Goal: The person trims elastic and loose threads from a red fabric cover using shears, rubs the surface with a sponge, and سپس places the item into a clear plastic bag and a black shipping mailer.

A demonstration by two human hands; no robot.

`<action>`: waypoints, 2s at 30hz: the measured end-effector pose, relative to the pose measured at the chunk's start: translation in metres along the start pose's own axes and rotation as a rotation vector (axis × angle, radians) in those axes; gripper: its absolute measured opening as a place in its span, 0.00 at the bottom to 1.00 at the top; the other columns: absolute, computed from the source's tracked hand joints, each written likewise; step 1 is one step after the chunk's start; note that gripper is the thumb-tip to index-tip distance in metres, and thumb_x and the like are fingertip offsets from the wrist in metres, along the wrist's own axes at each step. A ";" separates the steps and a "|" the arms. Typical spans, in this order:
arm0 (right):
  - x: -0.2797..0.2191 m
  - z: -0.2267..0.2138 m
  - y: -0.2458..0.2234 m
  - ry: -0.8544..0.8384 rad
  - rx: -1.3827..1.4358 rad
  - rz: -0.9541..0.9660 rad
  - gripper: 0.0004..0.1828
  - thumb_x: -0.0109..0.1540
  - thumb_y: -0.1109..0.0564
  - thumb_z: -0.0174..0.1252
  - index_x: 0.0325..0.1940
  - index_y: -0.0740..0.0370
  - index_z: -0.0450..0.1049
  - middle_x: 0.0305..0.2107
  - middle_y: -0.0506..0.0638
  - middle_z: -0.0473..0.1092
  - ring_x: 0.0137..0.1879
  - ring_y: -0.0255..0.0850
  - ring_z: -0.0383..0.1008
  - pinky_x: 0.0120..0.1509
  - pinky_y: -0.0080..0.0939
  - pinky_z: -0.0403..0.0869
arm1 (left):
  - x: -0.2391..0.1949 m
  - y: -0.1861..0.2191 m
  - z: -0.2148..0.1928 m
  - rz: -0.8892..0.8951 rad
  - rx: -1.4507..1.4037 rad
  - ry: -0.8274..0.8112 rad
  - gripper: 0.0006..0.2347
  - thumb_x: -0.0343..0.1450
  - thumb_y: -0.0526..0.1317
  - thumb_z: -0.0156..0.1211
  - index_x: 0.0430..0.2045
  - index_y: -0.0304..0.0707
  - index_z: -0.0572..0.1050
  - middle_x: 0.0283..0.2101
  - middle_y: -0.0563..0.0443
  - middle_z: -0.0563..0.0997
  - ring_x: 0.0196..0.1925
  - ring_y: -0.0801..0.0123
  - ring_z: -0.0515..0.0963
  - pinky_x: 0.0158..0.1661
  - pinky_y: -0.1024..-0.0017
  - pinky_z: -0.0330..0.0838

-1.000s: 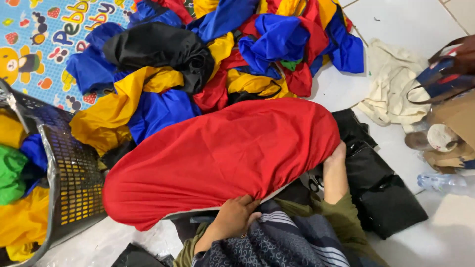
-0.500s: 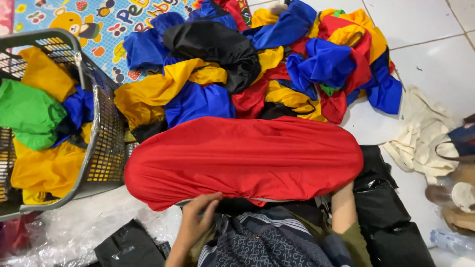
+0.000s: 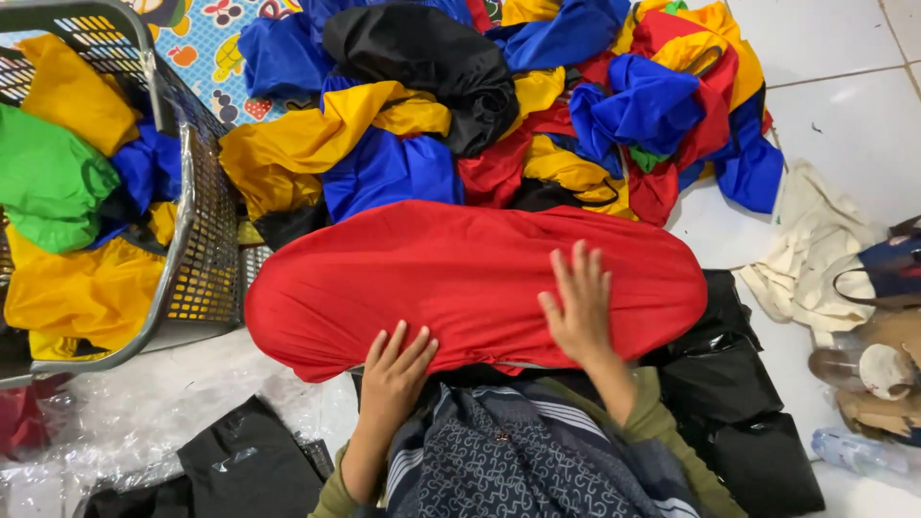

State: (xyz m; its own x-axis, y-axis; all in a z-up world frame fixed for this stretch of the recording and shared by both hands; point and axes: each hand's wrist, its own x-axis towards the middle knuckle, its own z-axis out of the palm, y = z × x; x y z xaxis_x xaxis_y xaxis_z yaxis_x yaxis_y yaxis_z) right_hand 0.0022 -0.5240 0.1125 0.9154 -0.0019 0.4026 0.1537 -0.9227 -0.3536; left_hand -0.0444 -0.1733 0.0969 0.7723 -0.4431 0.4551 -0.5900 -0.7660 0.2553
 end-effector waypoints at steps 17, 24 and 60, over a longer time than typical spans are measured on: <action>-0.057 -0.006 -0.028 -0.187 -0.019 -0.489 0.26 0.68 0.35 0.51 0.70 0.35 0.69 0.71 0.45 0.62 0.75 0.56 0.62 0.70 0.73 0.63 | -0.015 0.012 -0.013 0.047 -0.279 -0.112 0.13 0.68 0.50 0.70 0.37 0.43 0.79 0.31 0.54 0.79 0.28 0.59 0.75 0.28 0.62 0.63; -0.064 -0.001 -0.032 -0.231 -0.036 -0.433 0.25 0.69 0.37 0.50 0.72 0.35 0.67 0.71 0.48 0.61 0.76 0.58 0.61 0.71 0.73 0.62 | 0.115 0.017 -0.050 0.009 -0.061 0.104 0.23 0.72 0.51 0.67 0.60 0.46 0.73 0.67 0.50 0.74 0.70 0.51 0.69 0.62 0.53 0.66; -0.285 0.074 0.274 -1.028 -0.036 0.603 0.26 0.54 0.47 0.60 0.53 0.59 0.82 0.50 0.55 0.80 0.53 0.44 0.83 0.53 0.39 0.77 | -0.195 -0.026 0.033 -0.518 0.264 0.096 0.23 0.78 0.42 0.50 0.70 0.43 0.61 0.75 0.33 0.57 0.76 0.32 0.58 0.70 0.31 0.48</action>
State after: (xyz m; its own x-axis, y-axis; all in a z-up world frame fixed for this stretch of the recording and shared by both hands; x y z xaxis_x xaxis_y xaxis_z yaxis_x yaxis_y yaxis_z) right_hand -0.1895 -0.7478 -0.1614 0.7081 -0.1447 -0.6912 -0.3995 -0.8892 -0.2231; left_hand -0.1719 -0.0826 -0.0271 0.9122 0.0542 0.4062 -0.0538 -0.9668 0.2497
